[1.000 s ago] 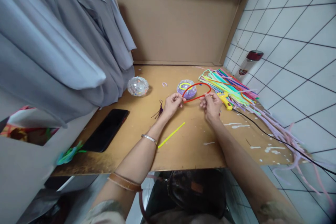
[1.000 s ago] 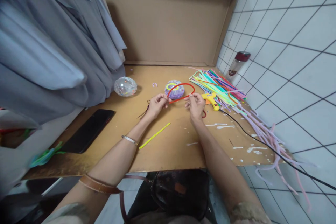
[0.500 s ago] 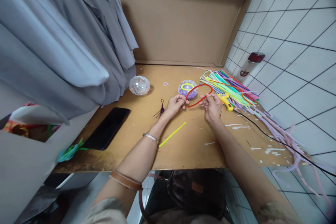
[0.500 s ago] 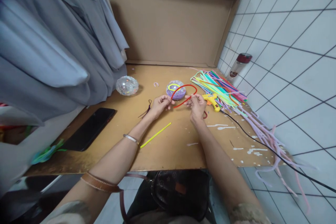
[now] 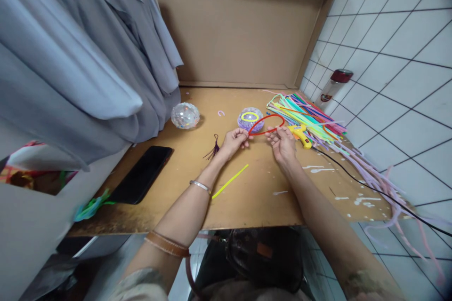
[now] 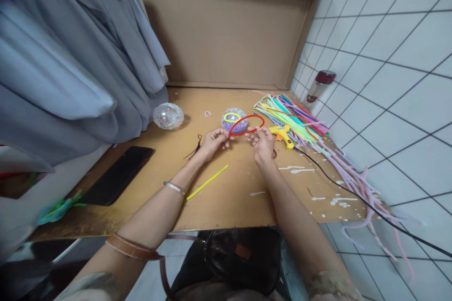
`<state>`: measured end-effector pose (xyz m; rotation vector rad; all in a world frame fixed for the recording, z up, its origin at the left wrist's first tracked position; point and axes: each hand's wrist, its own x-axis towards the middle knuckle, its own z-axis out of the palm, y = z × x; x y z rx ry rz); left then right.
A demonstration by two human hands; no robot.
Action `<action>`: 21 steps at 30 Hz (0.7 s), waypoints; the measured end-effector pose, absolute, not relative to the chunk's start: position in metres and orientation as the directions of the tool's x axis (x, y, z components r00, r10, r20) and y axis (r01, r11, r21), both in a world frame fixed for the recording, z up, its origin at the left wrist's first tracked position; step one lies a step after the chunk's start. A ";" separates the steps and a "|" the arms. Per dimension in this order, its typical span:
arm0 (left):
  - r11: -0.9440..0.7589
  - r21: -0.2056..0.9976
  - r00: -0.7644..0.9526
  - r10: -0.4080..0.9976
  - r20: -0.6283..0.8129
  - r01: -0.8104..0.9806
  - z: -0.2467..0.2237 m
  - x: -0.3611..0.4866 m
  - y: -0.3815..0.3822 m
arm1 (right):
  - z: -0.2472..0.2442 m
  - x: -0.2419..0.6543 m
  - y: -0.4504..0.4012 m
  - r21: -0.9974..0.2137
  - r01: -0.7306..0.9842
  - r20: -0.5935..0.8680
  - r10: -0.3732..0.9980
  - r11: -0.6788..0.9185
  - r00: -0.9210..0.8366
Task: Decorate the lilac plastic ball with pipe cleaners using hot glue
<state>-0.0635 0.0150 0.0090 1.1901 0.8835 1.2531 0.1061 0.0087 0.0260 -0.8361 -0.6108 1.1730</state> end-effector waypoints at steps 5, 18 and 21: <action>-0.079 0.974 0.142 0.984 0.110 -0.211 0.008 -0.065 0.018 | 0.022 0.103 0.009 -0.831 -0.533 0.013 0.964 0.157 0.264; -0.068 0.976 0.167 0.980 0.104 -0.208 0.005 -0.067 0.020 | 0.019 0.106 0.012 -0.836 -0.518 0.033 0.960 0.179 0.280; -0.067 0.977 0.172 0.980 0.103 -0.204 0.004 -0.065 0.021 | 0.020 0.105 0.012 -0.827 -0.539 -0.003 0.956 0.162 0.292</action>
